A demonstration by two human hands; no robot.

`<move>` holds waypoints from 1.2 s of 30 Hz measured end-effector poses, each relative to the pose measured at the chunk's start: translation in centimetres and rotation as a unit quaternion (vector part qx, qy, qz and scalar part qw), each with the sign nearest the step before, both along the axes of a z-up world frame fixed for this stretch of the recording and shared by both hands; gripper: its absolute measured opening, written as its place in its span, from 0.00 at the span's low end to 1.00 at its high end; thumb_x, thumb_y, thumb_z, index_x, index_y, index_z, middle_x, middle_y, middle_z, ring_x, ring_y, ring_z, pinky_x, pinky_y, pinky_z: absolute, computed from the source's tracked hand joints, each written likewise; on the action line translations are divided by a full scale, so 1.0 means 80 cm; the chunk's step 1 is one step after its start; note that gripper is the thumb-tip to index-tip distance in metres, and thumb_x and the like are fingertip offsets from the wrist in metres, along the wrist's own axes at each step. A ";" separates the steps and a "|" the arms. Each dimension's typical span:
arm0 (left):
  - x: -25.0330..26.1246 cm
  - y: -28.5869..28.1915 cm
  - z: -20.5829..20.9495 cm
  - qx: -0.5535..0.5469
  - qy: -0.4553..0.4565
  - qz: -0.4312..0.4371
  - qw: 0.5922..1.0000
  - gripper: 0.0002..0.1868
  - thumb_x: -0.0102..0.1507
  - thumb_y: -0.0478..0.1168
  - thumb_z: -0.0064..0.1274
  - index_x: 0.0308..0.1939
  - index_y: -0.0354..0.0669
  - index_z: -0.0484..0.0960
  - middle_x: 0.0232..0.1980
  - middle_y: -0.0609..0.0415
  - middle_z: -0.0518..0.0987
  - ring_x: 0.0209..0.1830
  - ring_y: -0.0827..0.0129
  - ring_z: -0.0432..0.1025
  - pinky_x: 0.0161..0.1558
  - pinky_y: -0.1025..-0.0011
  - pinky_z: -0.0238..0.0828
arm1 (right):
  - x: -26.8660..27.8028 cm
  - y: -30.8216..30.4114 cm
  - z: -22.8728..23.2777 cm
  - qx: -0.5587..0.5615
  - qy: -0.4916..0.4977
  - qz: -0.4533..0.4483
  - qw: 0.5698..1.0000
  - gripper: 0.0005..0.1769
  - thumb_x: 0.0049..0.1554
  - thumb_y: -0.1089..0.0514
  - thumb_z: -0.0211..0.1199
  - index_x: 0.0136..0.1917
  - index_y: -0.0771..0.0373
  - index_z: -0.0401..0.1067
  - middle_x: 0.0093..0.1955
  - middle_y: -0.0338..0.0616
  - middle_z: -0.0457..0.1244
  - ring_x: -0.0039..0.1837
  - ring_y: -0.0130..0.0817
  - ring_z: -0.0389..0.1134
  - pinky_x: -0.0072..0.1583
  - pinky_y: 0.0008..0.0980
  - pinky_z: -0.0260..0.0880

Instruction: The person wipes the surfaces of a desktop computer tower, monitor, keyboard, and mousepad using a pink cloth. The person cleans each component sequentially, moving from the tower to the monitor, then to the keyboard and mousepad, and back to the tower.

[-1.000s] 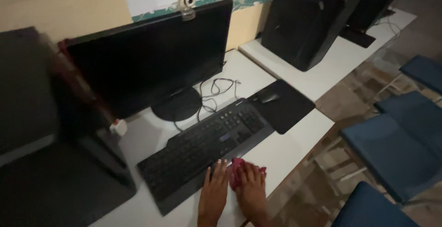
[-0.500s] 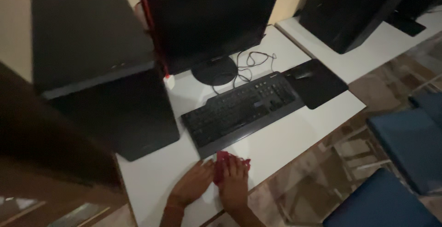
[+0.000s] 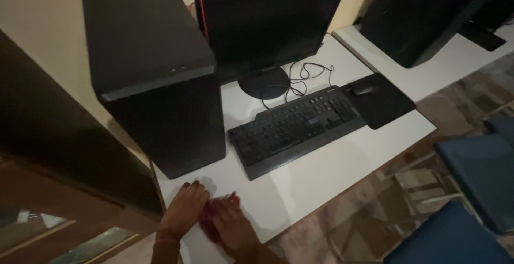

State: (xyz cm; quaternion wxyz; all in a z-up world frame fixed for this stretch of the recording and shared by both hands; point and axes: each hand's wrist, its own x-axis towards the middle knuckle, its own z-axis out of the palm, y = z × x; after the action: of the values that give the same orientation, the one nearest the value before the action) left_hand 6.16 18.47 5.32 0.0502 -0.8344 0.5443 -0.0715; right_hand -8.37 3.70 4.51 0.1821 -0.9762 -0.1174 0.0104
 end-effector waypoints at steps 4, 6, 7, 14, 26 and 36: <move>0.001 0.003 0.003 0.017 -0.005 0.024 1.000 0.09 0.61 0.37 0.47 0.45 0.42 0.75 0.48 0.47 0.76 0.56 0.56 0.69 0.59 0.58 0.63 | 0.005 -0.015 0.017 0.027 -0.052 0.114 0.992 0.31 0.53 0.57 0.65 0.69 0.67 0.70 0.79 0.59 0.55 0.82 0.55 0.47 0.80 0.53 0.41; 0.005 0.011 0.005 -0.014 -0.004 0.038 0.999 0.09 0.59 0.38 0.49 0.43 0.42 0.76 0.46 0.48 0.77 0.54 0.56 0.70 0.57 0.58 0.64 | 0.021 -0.025 0.019 -0.063 -0.078 0.082 0.992 0.22 0.55 0.55 0.65 0.61 0.64 0.74 0.76 0.53 0.57 0.81 0.52 0.50 0.80 0.56 0.43; 0.005 0.007 0.003 -0.024 -0.002 0.046 0.999 0.10 0.59 0.38 0.49 0.44 0.41 0.77 0.45 0.47 0.77 0.54 0.56 0.70 0.56 0.58 0.65 | 0.031 -0.030 0.017 -0.063 -0.063 0.022 0.996 0.20 0.55 0.56 0.65 0.60 0.63 0.75 0.77 0.55 0.56 0.79 0.54 0.51 0.78 0.54 0.47; -0.003 -0.015 0.012 -0.132 0.031 0.014 0.991 0.15 0.55 0.36 0.50 0.46 0.37 0.78 0.47 0.45 0.78 0.50 0.54 0.71 0.54 0.60 0.66 | 0.065 -0.049 0.025 -0.028 -0.127 -0.031 0.991 0.24 0.51 0.58 0.65 0.61 0.63 0.78 0.68 0.54 0.63 0.70 0.58 0.61 0.63 0.47 0.67; -0.020 -0.067 0.022 -0.102 0.195 0.078 0.972 0.28 0.52 0.35 0.57 0.58 0.37 0.76 0.51 0.44 0.78 0.54 0.50 0.71 0.58 0.58 0.64 | 0.037 -0.089 -0.003 -0.069 -0.086 0.019 0.994 0.40 0.48 0.53 0.66 0.71 0.75 0.65 0.78 0.72 0.50 0.79 0.66 0.49 0.75 0.46 0.53; 0.014 -0.014 -0.056 -0.087 0.154 0.222 0.959 0.15 0.61 0.36 0.50 0.53 0.44 0.78 0.51 0.48 0.81 0.50 0.57 0.77 0.56 0.61 0.73 | 0.088 -0.018 -0.019 -0.011 0.057 -0.014 0.998 0.42 0.62 0.42 0.54 0.78 0.74 0.52 0.84 0.63 0.39 0.86 0.62 0.30 0.79 0.54 0.33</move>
State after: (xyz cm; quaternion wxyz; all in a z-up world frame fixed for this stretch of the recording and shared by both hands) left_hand 7.26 17.32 0.88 -0.0925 -0.9363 0.3378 0.0241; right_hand -1.33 2.28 2.99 0.1775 -0.9776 -0.0926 0.0646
